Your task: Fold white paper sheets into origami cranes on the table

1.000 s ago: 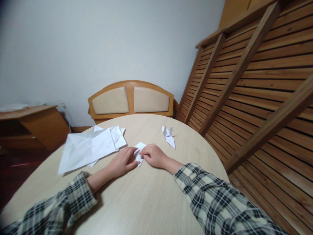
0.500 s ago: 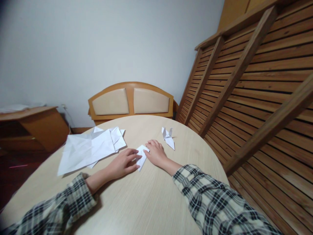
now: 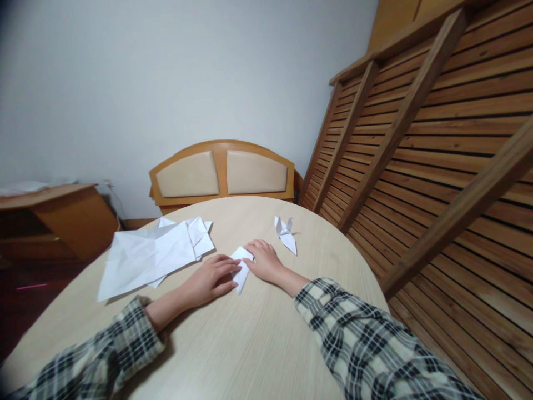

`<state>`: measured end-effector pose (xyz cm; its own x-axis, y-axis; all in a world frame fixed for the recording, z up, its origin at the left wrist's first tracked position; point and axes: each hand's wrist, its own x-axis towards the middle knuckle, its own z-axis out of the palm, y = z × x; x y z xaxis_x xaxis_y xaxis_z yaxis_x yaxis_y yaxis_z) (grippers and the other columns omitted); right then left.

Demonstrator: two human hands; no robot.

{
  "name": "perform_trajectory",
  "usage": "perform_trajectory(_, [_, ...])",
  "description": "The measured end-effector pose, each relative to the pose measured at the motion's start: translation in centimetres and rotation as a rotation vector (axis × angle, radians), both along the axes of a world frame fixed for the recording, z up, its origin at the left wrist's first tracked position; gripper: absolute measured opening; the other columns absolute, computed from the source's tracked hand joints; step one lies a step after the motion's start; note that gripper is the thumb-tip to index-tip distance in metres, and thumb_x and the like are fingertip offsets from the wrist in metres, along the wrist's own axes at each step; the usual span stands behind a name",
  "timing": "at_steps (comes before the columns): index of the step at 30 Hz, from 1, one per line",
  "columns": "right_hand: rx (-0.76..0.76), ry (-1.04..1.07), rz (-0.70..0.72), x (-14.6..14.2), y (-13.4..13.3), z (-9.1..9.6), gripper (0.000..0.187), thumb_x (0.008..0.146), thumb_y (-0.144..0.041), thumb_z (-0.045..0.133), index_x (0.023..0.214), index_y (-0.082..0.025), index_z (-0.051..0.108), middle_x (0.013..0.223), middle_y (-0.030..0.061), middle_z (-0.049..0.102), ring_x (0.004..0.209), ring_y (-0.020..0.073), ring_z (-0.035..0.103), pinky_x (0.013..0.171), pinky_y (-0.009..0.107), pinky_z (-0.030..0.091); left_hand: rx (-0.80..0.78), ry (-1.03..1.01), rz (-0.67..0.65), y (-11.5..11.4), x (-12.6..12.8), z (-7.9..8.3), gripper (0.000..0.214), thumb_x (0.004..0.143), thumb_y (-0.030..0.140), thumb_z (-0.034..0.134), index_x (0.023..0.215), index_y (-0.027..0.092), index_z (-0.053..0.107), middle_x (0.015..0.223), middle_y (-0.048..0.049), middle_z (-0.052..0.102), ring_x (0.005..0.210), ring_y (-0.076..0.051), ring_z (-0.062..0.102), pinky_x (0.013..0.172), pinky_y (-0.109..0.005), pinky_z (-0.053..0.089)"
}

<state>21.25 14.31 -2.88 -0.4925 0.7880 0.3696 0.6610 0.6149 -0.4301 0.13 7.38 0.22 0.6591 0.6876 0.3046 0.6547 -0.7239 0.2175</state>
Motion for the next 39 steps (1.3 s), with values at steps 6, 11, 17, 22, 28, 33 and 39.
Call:
perform_trajectory(6, [0.009, 0.077, 0.055, 0.0, 0.2, -0.1, 0.034, 0.085, -0.02, 0.066, 0.118, -0.016, 0.063, 0.122, 0.0116, 0.064, 0.119, 0.024, 0.054, 0.103, 0.043, 0.04, 0.045, 0.092, 0.008, -0.4, 0.2, 0.5, 0.033, 0.096, 0.037, 0.054, 0.121, 0.018, 0.063, 0.118, -0.0093, 0.069, 0.107, -0.027, 0.055, 0.096, -0.043, 0.046])
perform_trajectory(11, [-0.013, 0.146, 0.079, -0.1, 0.2, 0.0, 0.034, 0.08, -0.011, 0.066, 0.114, -0.015, 0.061, 0.116, 0.0108, 0.066, 0.111, 0.0233, 0.059, 0.099, 0.041, 0.044, 0.13, 0.195, 0.029, -1.0, 1.1, 0.3, 0.028, 0.099, 0.024, 0.044, 0.118, 0.015, 0.063, 0.121, -0.0117, 0.067, 0.104, -0.027, 0.057, 0.093, -0.042, 0.049])
perform_trajectory(17, [-0.076, 0.266, 0.138, -0.2, 0.1, 0.1, 0.039, 0.076, 0.0, 0.059, 0.111, -0.016, 0.058, 0.107, 0.0084, 0.067, 0.1, 0.0192, 0.064, 0.092, 0.035, 0.049, 0.162, 0.355, 0.082, -1.7, 2.1, -0.2, 0.032, 0.093, 0.009, 0.044, 0.122, 0.008, 0.058, 0.132, -0.0188, 0.061, 0.112, -0.03, 0.059, 0.096, -0.044, 0.048])
perform_trajectory(22, [-0.009, 0.211, 0.113, -0.2, 0.1, 0.1, 0.052, 0.077, -0.001, 0.057, 0.127, -0.017, 0.056, 0.102, 0.0072, 0.068, 0.095, 0.019, 0.063, 0.091, 0.036, 0.048, 0.154, 0.306, 0.097, -1.6, 2.0, -0.6, 0.037, 0.092, 0.008, 0.04, 0.124, 0.009, 0.056, 0.133, -0.0199, 0.06, 0.118, -0.029, 0.059, 0.097, -0.046, 0.049])
perform_trajectory(28, [0.08, 0.137, 0.179, -0.2, 0.2, 0.3, 0.032, 0.078, 0.0, 0.056, 0.102, -0.015, 0.071, 0.098, 0.0086, 0.071, 0.095, 0.0208, 0.062, 0.089, 0.035, 0.048, 0.217, 0.37, 0.09, -1.5, 1.9, -1.1, 0.035, 0.092, 0.009, 0.041, 0.124, 0.007, 0.056, 0.133, -0.0209, 0.061, 0.12, -0.029, 0.059, 0.101, -0.043, 0.047])
perform_trajectory(33, [0.101, 0.126, 0.187, -0.3, -0.1, 0.5, 0.029, 0.078, 0.001, 0.057, 0.096, -0.017, 0.072, 0.097, 0.0074, 0.074, 0.094, 0.0202, 0.064, 0.089, 0.035, 0.047, 0.215, 0.3, 0.093, -1.5, 1.9, -1.4, 0.034, 0.093, 0.008, 0.039, 0.122, 0.009, 0.057, 0.131, -0.02, 0.062, 0.12, -0.028, 0.06, 0.101, -0.044, 0.048])
perform_trajectory(39, [0.075, 0.066, 0.201, -0.4, -0.2, 0.2, 0.03, 0.078, 0.0, 0.057, 0.093, -0.02, 0.074, 0.094, 0.0031, 0.077, 0.09, 0.0187, 0.069, 0.088, 0.033, 0.045, 0.178, 0.242, 0.09, -1.4, 1.8, -1.5, 0.033, 0.094, 0.01, 0.038, 0.12, 0.012, 0.057, 0.126, -0.0174, 0.065, 0.119, -0.027, 0.06, 0.101, -0.044, 0.048])
